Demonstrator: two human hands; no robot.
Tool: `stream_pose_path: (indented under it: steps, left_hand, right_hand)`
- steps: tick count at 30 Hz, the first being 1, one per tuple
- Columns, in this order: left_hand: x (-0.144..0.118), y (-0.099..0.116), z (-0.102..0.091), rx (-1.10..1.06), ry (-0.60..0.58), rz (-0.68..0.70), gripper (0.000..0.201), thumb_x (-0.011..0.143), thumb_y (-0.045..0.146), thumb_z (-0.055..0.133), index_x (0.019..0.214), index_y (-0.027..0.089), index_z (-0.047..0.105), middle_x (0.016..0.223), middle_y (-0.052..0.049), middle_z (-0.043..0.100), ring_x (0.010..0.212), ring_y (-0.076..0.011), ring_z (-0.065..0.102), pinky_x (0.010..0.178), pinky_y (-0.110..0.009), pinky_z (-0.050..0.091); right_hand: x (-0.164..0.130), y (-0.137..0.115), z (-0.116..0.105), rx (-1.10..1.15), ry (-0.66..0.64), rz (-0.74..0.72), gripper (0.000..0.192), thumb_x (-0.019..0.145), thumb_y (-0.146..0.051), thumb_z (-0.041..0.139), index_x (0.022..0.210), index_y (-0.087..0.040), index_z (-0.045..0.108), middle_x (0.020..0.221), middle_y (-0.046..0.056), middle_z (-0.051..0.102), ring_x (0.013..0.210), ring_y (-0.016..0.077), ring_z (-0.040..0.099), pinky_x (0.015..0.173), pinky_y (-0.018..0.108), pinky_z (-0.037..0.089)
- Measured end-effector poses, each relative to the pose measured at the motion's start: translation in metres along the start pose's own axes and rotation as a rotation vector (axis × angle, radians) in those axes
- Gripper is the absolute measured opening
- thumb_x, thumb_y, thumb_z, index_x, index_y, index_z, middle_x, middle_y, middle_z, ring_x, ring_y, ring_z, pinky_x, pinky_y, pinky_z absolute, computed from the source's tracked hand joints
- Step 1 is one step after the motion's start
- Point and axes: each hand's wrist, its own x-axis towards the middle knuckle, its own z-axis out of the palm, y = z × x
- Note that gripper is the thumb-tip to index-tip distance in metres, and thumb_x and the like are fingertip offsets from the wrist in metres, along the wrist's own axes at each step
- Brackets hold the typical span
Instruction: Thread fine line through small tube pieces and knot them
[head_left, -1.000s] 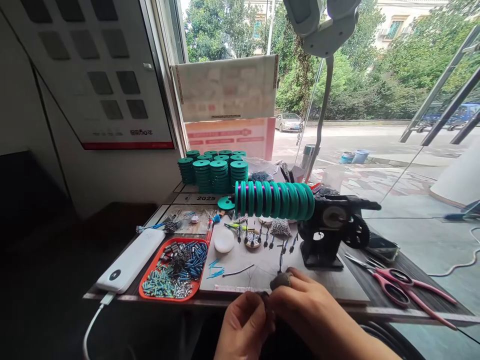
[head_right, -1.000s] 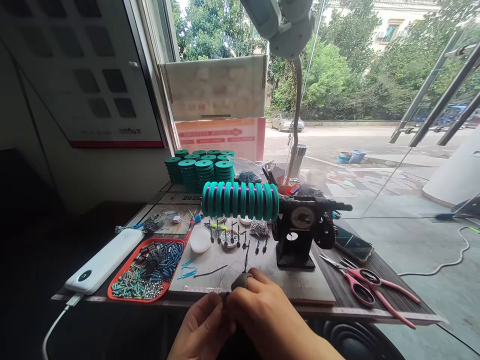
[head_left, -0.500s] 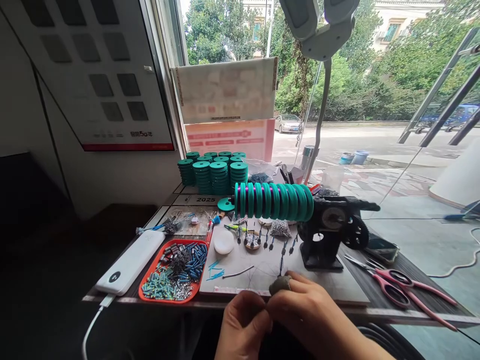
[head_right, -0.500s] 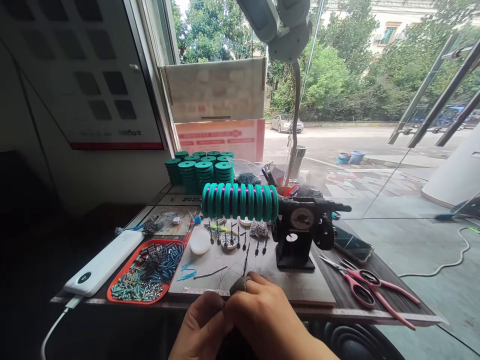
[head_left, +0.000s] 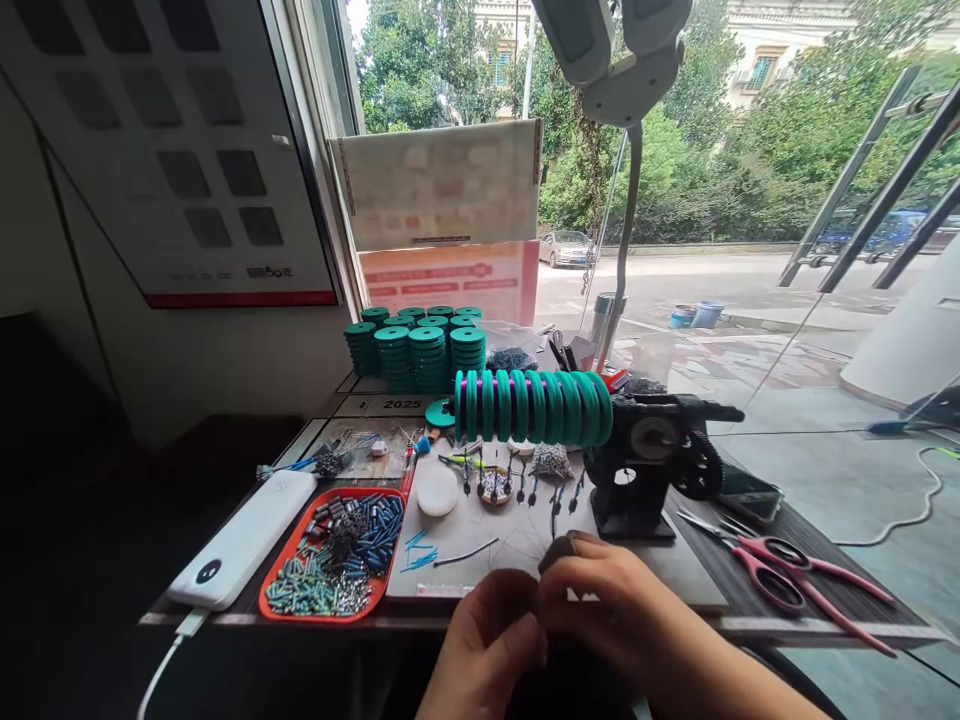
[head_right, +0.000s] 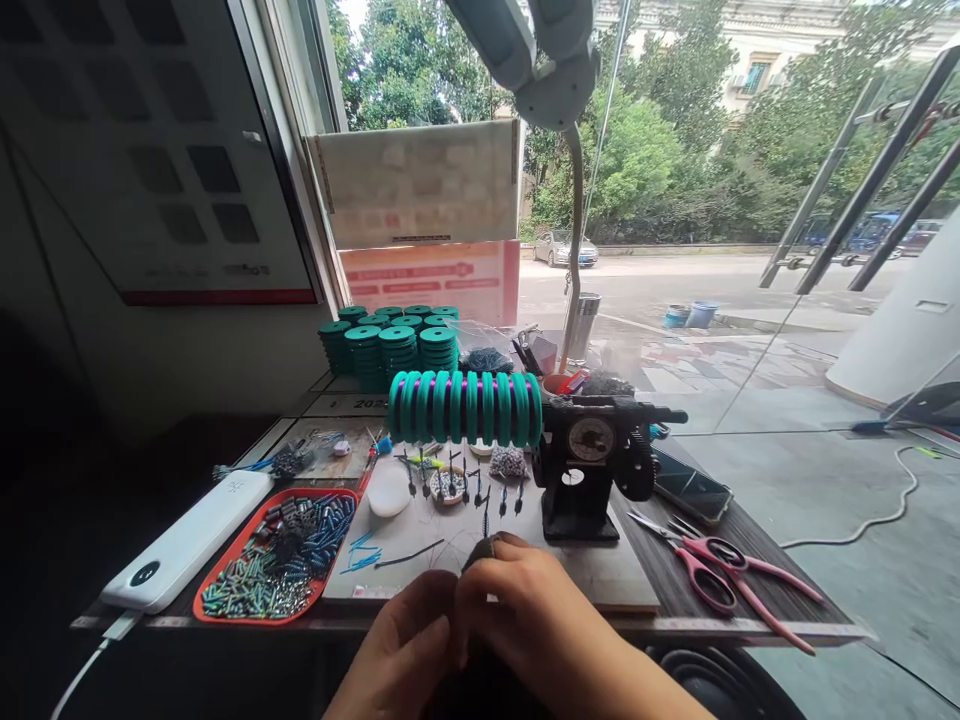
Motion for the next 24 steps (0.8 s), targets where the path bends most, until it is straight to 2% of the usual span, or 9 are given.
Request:
stream_pose_path:
  steps: [2,4,7,10,14,19,21,24]
  left_hand:
    - [-0.004,0.01,-0.003,0.195,-0.034,0.011,0.035,0.059,0.042,0.08,0.087,0.021,0.072,0.085,-0.005,0.067,0.07,-0.0146,0.056,0.065,-0.026,0.044]
    - [-0.007,0.017,-0.005,0.363,-0.071,0.058,0.03,0.067,0.045,0.074,0.085,0.021,0.073,0.088,-0.005,0.066,0.071,-0.0153,0.055,0.067,-0.027,0.043]
    - [-0.008,0.02,-0.005,0.451,-0.064,0.083,0.031,0.071,0.049,0.068,0.084,0.022,0.073,0.087,-0.003,0.064,0.074,-0.0161,0.054,0.07,-0.027,0.042]
    - [-0.007,0.015,-0.003,0.399,-0.006,0.063,0.031,0.068,0.047,0.072,0.084,0.021,0.072,0.081,-0.003,0.063,0.076,-0.0172,0.054,0.072,-0.028,0.041]
    - [-0.006,0.006,-0.001,0.31,-0.044,0.059,0.031,0.068,0.046,0.072,0.074,0.016,0.069,0.065,-0.001,0.058,0.066,-0.0147,0.05,0.065,-0.027,0.038]
    - [-0.004,-0.004,-0.003,0.156,-0.047,0.016,0.039,0.062,0.052,0.075,0.059,0.014,0.063,0.059,0.0,0.053,0.062,-0.0127,0.045,0.061,-0.026,0.034]
    - [-0.003,-0.007,-0.004,0.13,-0.045,0.007,0.039,0.061,0.05,0.076,0.056,0.014,0.063,0.056,0.001,0.051,0.059,-0.0107,0.043,0.059,-0.024,0.033]
    - [-0.004,-0.01,-0.004,0.031,0.019,-0.024,0.035,0.056,0.047,0.081,0.064,0.015,0.068,0.056,0.003,0.05,0.055,-0.0081,0.042,0.054,-0.021,0.031]
  right_hand:
    - [-0.001,0.002,0.0,-0.004,0.017,0.02,0.018,0.076,-0.001,0.063,0.069,-0.017,0.063,0.068,-0.002,0.057,0.065,0.0109,0.055,0.059,0.017,0.042]
    - [-0.001,0.003,0.0,-0.019,0.023,0.015,0.017,0.077,-0.003,0.063,0.069,-0.017,0.063,0.068,-0.001,0.057,0.065,0.0113,0.055,0.059,0.018,0.042]
    - [0.0,0.003,0.0,-0.038,0.005,-0.028,0.017,0.081,-0.007,0.059,0.068,-0.017,0.062,0.067,-0.001,0.056,0.061,0.0104,0.052,0.056,0.017,0.041]
    - [0.0,0.002,0.002,-0.04,0.015,-0.061,0.018,0.082,-0.006,0.057,0.068,-0.017,0.062,0.066,-0.001,0.056,0.061,0.0106,0.052,0.055,0.017,0.041]
    - [-0.002,0.004,0.007,0.023,0.036,-0.051,0.017,0.082,-0.007,0.055,0.071,-0.017,0.062,0.067,0.001,0.058,0.065,0.0125,0.054,0.057,0.018,0.042]
    - [-0.006,0.007,0.013,0.125,0.046,0.01,0.018,0.083,-0.018,0.056,0.067,-0.018,0.064,0.065,0.002,0.06,0.065,0.0139,0.057,0.058,0.019,0.044]
    - [-0.012,0.009,0.016,0.108,0.088,0.035,0.012,0.082,-0.02,0.056,0.076,-0.019,0.066,0.071,0.004,0.062,0.07,0.0157,0.059,0.062,0.021,0.046]
    - [-0.025,0.012,0.021,0.117,0.242,0.105,0.015,0.082,-0.022,0.056,0.094,-0.023,0.066,0.085,0.005,0.064,0.078,0.0173,0.062,0.068,0.023,0.048]
